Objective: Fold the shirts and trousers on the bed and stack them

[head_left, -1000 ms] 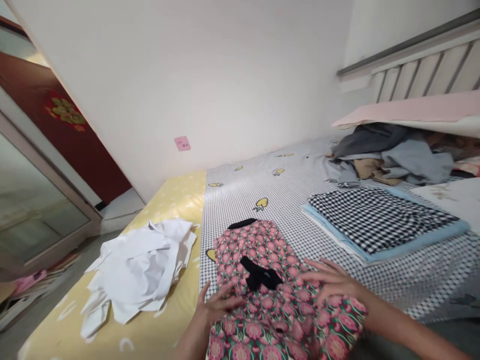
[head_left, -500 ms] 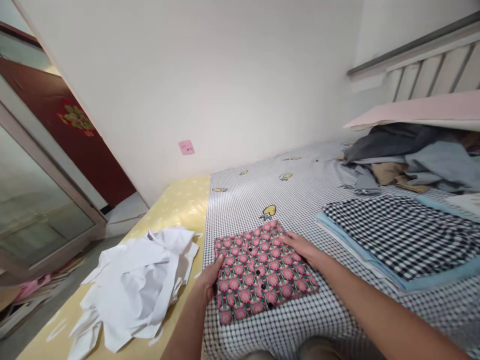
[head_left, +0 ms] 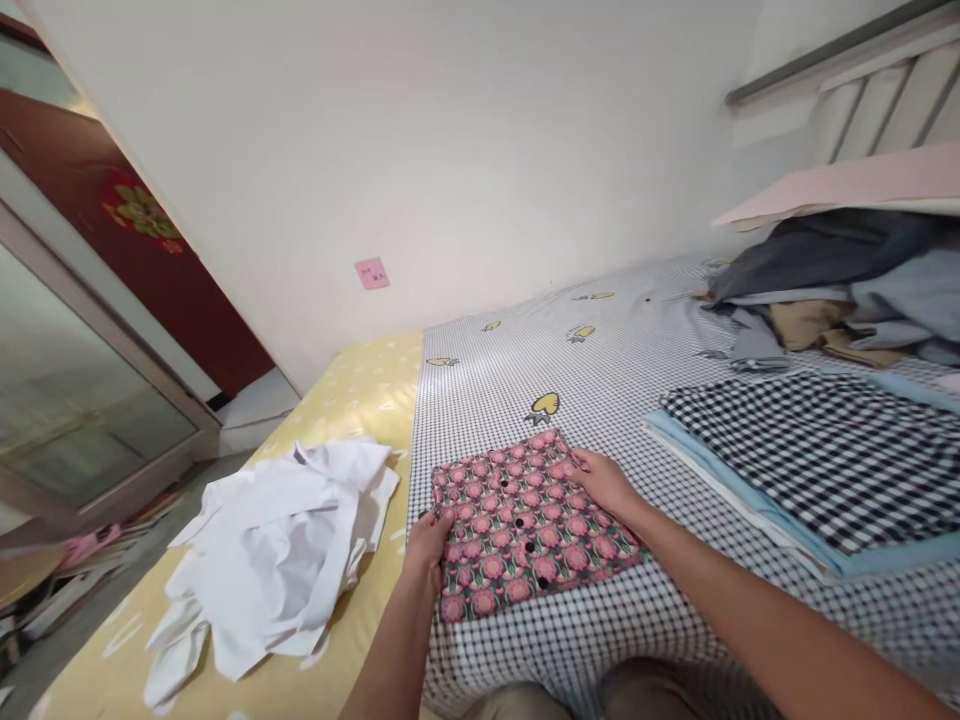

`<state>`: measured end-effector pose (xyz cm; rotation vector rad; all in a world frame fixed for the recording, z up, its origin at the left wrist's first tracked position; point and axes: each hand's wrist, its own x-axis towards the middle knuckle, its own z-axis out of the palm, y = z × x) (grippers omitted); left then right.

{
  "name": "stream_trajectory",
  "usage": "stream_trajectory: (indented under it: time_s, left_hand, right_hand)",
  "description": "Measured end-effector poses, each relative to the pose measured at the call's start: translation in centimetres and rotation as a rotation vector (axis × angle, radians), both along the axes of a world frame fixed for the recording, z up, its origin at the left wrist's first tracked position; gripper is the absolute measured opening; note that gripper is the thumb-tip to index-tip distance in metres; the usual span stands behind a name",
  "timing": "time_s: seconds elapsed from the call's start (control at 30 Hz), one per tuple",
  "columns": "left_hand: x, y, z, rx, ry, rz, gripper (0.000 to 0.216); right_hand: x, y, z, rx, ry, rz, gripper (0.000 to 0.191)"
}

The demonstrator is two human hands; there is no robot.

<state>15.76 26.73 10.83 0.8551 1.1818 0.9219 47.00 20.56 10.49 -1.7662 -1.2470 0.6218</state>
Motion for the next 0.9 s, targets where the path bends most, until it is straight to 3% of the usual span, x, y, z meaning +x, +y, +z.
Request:
stream_trajectory:
  time_s: [0.1, 0.2, 0.27, 0.33, 0.43, 0.53, 0.67, 0.9]
  left_hand:
    - [0.3, -0.1, -0.4, 0.004, 0.041, 0.047, 0.027]
    - [0.4, -0.4, -0.5, -0.006, 0.055, 0.063, 0.028]
    - [0.4, -0.7, -0.1, -0.021, 0.046, 0.052, 0.028]
    - [0.3, -1.0, 0.7, -0.045, 0.029, 0.027, 0.026]
    - [0.0, -1.9, 2.1, -0.077, -0.003, -0.025, 0.025]
    - [-0.6, -3.8, 3.0, -0.066, -0.034, -0.08, 0.034]
    - [-1.9, -6.7, 2.9, -0.019, -0.018, -0.127, 0.051]
    - [-3.1, -8.0, 2.5, 0.2, 0.589, -0.123, 0.053]
  right_hand:
    - [-0.1, -0.2, 0.9, -0.026, -0.117, -0.082, 0.052]
    - [-1.7, -1.3, 2.7, 0.077, -0.485, -0.175, 0.06]
    - [-3.9, -2.2, 3.5, 0.212, -0.736, -0.142, 0.058]
    - [-6.2, -2.9, 3.2, 0.271, -0.832, -0.032, 0.056]
    - [-8.8, -3.3, 0.9, 0.158, -0.85, 0.115, 0.054]
    - [-9.6, -3.2, -1.6, 0.056, -0.864, 0.17, 0.056]
    - [-9.3, -3.0, -2.3, 0.071, -0.886, 0.188, 0.056]
    - [-9.4, -3.2, -1.7, 0.066, -0.845, 0.193, 0.057]
